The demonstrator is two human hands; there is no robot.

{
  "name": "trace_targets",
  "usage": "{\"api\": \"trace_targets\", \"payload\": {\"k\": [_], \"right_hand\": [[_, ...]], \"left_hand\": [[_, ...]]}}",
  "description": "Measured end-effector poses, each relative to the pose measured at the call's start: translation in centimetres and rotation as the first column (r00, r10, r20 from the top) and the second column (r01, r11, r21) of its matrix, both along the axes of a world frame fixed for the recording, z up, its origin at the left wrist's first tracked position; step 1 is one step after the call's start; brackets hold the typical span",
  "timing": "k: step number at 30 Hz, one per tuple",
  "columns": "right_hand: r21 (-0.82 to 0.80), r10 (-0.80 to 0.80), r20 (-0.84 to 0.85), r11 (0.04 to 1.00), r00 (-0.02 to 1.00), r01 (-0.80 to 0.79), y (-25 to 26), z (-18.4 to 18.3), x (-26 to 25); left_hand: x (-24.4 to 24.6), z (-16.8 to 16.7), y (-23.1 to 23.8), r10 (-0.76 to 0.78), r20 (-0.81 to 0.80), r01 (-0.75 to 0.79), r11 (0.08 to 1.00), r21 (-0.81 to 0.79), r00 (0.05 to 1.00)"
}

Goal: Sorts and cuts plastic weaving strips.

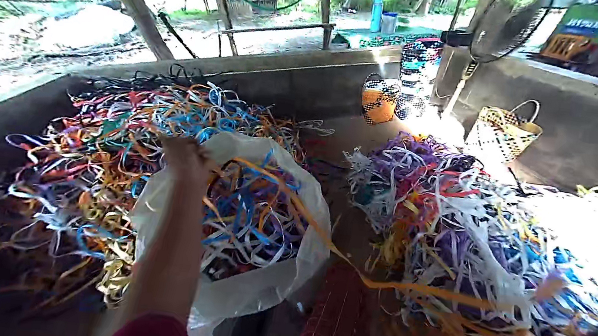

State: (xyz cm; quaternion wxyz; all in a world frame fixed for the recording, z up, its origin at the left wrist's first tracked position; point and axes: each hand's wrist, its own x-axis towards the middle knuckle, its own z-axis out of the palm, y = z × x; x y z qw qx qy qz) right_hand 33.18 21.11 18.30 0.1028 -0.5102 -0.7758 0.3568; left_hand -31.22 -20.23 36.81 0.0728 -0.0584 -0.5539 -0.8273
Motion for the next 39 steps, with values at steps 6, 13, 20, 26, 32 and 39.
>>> {"api": "trace_targets", "payload": {"k": [6,13,20,26,32,39], "right_hand": [[0.179,0.503,0.152,0.833,0.851,-0.524,-7.6,15.7,-19.7],[0.286,0.453,0.060,0.846,0.889,-0.450,-6.2,18.0,-15.5],[-0.125,-0.032,-0.213,0.992,0.977,0.005,-2.9,7.1,6.5],[-0.034,-0.180,-0.282,0.984,0.942,0.177,-1.6,-0.5,7.6],[0.312,0.113,-0.111,0.947,0.987,-0.074,-6.2,16.2,-12.7],[0.173,0.058,-0.542,0.984,0.838,0.043,-2.5,15.5,-9.8]], "left_hand": [[17.3,2.7,16.5,-0.864,-0.247,0.521,0.469,-0.713,0.438],[25.1,2.9,22.8,-0.997,0.029,0.164,-0.040,-0.986,-0.070],[9.8,2.3,21.1,-0.892,-0.165,-0.016,0.174,-0.985,0.420],[7.3,0.6,22.9,-0.639,-0.213,-0.076,0.235,-0.969,0.739],[26.9,2.5,28.5,-0.987,-0.156,0.351,0.155,-0.924,0.025],[26.1,5.6,28.1,-0.992,-0.122,0.292,0.113,-0.950,-0.013]]}}
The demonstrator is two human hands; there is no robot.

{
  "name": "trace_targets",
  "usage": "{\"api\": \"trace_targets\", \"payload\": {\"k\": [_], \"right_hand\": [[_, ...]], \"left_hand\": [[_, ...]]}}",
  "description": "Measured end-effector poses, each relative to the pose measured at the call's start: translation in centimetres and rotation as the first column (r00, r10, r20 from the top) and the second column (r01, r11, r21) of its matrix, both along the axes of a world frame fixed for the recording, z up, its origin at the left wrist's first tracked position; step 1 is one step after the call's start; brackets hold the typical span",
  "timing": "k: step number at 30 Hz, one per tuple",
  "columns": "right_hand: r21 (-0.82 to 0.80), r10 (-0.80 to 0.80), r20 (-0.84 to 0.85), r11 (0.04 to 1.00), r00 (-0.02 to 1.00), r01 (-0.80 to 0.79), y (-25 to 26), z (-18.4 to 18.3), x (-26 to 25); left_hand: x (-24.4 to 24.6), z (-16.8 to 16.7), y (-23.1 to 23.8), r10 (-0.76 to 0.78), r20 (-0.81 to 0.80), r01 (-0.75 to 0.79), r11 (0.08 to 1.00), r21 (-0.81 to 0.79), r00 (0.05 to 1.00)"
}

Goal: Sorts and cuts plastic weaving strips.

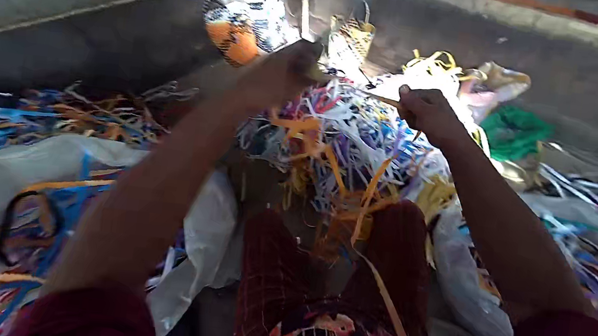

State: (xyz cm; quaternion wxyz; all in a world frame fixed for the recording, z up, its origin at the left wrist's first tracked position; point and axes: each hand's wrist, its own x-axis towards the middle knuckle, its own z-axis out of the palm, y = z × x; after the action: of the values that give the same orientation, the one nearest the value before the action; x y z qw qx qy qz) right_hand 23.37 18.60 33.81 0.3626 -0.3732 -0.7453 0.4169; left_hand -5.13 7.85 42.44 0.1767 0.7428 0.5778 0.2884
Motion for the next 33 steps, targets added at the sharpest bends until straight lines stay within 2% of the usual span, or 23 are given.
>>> {"api": "trace_targets", "payload": {"k": [2,4,5,6,7,8,9,10,12,14,16,17,19,22,25,27,28,31,33], "right_hand": [[-0.117,-0.155,0.052,0.980,0.986,0.161,2.0,-5.3,5.9],[-0.243,-0.327,0.057,0.912,0.943,0.330,3.0,-11.4,12.5],[-0.281,-0.394,0.056,0.875,0.917,0.393,2.9,-14.0,15.4],[-0.303,-0.461,0.055,0.838,0.886,0.455,2.5,-15.7,17.5],[-0.305,-0.521,0.072,0.800,0.850,0.516,2.1,-16.4,18.3],[-0.253,-0.564,0.114,0.780,0.818,0.573,2.0,-16.6,17.9],[-0.184,-0.569,0.199,0.778,0.798,0.600,1.9,-15.4,16.3],[-0.138,-0.530,0.283,0.803,0.800,0.580,1.7,-13.1,13.8],[-0.013,-0.422,0.359,0.890,0.833,0.457,1.3,-8.0,7.0],[0.177,-0.342,0.304,0.937,0.889,0.300,0.4,-3.8,0.5],[0.368,-0.268,0.172,0.910,0.948,0.190,-0.7,-0.5,-4.5],[0.412,-0.237,0.118,0.895,0.964,0.170,-1.2,0.9,-6.1],[0.423,-0.217,0.040,0.888,0.975,0.180,-1.5,2.4,-7.6],[0.434,-0.216,0.043,0.883,0.975,0.177,-1.0,2.2,-8.1],[0.461,-0.235,0.195,0.879,0.952,0.122,-1.3,1.4,-8.4],[0.511,-0.284,0.282,0.853,0.916,0.107,-1.9,1.1,-9.0],[0.538,-0.299,0.336,0.839,0.893,0.079,-2.4,1.3,-9.3],[0.639,-0.207,0.257,0.769,0.944,-0.005,-3.1,1.0,-10.8],[0.551,-0.115,0.237,0.833,0.965,-0.036,-2.7,0.8,-11.1]], "left_hand": [[-7.7,0.1,-0.3,0.124,0.185,-0.135,0.990,0.047,0.975],[-15.7,-0.4,-1.2,0.276,0.440,-0.330,0.943,0.049,0.854],[-17.8,-0.6,-2.2,0.411,0.500,-0.489,0.872,0.029,0.762],[-18.0,-0.9,-3.1,0.562,0.516,-0.662,0.749,0.013,0.646],[-17.7,-1.4,-3.7,0.650,0.519,-0.763,0.646,0.007,0.555],[-17.1,-2.0,-4.1,0.689,0.505,-0.800,0.600,0.007,0.521],[-15.7,-2.4,-4.3,0.680,0.478,-0.779,0.627,0.014,0.556],[-14.1,-2.7,-4.0,0.633,0.447,-0.721,0.692,0.038,0.632],[-9.0,-3.4,-2.2,0.472,0.381,-0.542,0.835,0.097,0.795],[-2.9,-3.6,-0.3,0.250,0.350,-0.287,0.956,0.058,0.903],[2.4,-3.1,0.8,0.074,0.290,-0.075,0.997,-0.008,0.954],[4.2,-2.9,1.1,0.017,0.251,-0.003,0.999,-0.054,0.968],[6.0,-3.3,1.6,-0.013,0.244,0.050,0.988,-0.144,0.970],[5.6,-4.9,2.1,0.009,0.462,0.081,0.981,-0.174,0.887],[3.7,-5.7,2.3,0.045,0.694,0.097,0.982,-0.165,0.719],[2.9,-5.8,1.8,0.087,0.744,0.106,0.972,-0.209,0.663],[2.7,-6.0,1.6,0.114,0.740,0.086,0.970,-0.227,0.663],[2.1,-7.2,1.5,0.117,0.678,-0.010,0.987,-0.160,0.726],[1.2,-7.0,1.3,0.111,0.581,-0.091,0.994,-0.064,0.806]]}}
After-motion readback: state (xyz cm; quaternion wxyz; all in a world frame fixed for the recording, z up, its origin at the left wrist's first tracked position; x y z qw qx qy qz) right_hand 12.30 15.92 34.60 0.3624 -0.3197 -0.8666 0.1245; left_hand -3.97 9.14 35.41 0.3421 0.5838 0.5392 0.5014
